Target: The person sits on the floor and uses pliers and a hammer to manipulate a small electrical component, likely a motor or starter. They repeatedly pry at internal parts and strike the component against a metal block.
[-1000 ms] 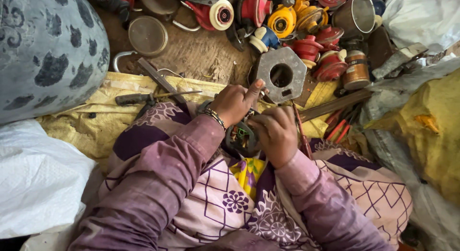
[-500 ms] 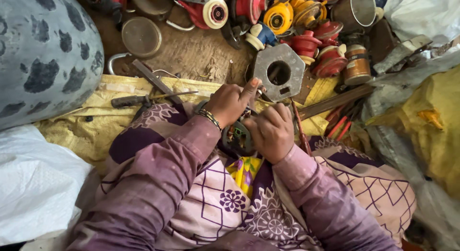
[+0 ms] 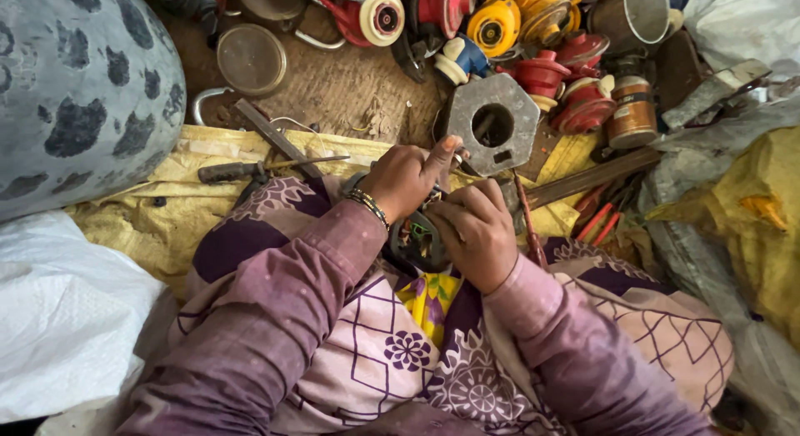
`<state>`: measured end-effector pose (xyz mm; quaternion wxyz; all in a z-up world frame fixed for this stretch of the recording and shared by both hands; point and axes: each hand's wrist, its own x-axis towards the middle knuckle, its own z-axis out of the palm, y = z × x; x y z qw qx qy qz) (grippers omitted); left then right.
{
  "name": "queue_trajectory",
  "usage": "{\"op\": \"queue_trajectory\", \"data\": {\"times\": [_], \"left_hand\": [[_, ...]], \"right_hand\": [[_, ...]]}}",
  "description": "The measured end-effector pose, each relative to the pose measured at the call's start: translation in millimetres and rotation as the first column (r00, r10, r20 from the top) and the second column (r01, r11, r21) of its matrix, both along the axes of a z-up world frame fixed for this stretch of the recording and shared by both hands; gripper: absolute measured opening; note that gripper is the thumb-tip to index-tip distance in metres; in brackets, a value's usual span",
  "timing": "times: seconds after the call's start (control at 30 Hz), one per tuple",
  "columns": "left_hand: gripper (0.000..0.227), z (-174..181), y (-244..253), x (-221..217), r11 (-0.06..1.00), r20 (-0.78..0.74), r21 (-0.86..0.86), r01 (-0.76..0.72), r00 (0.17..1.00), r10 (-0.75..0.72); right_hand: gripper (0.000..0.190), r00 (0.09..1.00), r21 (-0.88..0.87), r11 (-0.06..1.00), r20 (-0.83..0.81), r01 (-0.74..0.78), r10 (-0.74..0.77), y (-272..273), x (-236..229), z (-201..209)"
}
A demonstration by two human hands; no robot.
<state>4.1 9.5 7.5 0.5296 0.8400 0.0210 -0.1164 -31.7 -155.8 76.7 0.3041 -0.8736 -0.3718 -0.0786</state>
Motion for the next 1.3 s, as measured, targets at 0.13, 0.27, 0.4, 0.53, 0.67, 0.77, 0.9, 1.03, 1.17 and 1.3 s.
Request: {"op": "queue_trajectory", "data": {"times": [0.13, 0.27, 0.4, 0.53, 0.67, 0.77, 0.9, 1.03, 1.17, 1.3], "left_hand": [[0.083, 0.3, -0.1, -0.3, 1.000, 0.025, -0.010, 0.003, 1.000, -0.002], [0.082, 3.4, 2.5, -0.1, 0.999, -0.013, -0.043, 0.020, 1.000, -0.021], [0.079, 7.4, 1.8, 0.4, 0.996, 0.028, -0.092, 0.019, 0.999, -0.017], [0.077, 5.6, 0.2, 2.3, 0.998, 0.005, -0.050, 0.037, 0.999, -0.037], [0.075, 3.2, 1.4, 1.5, 0.997, 0.030, -0.060, 0.040, 0.999, -0.038], [0.075, 3.2, 0.7, 2.5, 0.999, 0.052, -0.041, 0.030, 0.998, -0.028], [0.078, 1.3, 1.1, 2.3, 1.000, 0.009, -0.014, 0.016, 1.000, -0.015], [0.080, 2.2, 1.3, 2.4, 0.998, 0.013, -0.064, 0.023, 1.000, -0.022], [0.082, 0.5, 2.0, 2.7, 1.000, -0.008, 0.005, 0.018, 1.000, -0.018], [0.081, 0.9, 1.8, 3.1, 0.999, 0.009, -0.033, 0.035, 0.999, -0.035]], "right_hand": [[0.026, 0.974, -0.001, 0.974, 0.031, -0.225, 0.225, -6.6, 20.5, -2.1], [0.034, 0.935, 0.028, 0.935, -0.015, -0.354, 0.354, -15.0, 35.5, 1.8], [0.027, 0.991, 0.043, 0.991, -0.013, -0.130, 0.131, -18.6, 23.3, 8.7], [0.034, 0.974, -0.063, 0.977, 0.094, -0.203, 0.208, -19.3, 22.3, 7.1], [0.033, 0.965, -0.063, 0.970, 0.106, -0.233, 0.239, -15.8, 24.9, 1.0], [0.026, 0.982, 0.005, 0.982, 0.000, -0.190, 0.190, -12.7, 23.8, -2.8], [0.022, 0.981, 0.082, 0.984, -0.100, -0.159, 0.167, -11.2, 24.9, -11.2], [0.024, 0.950, 0.052, 0.952, -0.061, -0.303, 0.306, -16.9, 39.6, -9.1], [0.028, 0.933, 0.019, 0.933, -0.001, -0.360, 0.360, -17.9, 44.5, -8.4], [0.026, 0.951, 0.059, 0.951, -0.052, -0.302, 0.305, -20.4, 39.7, -10.3]]}}
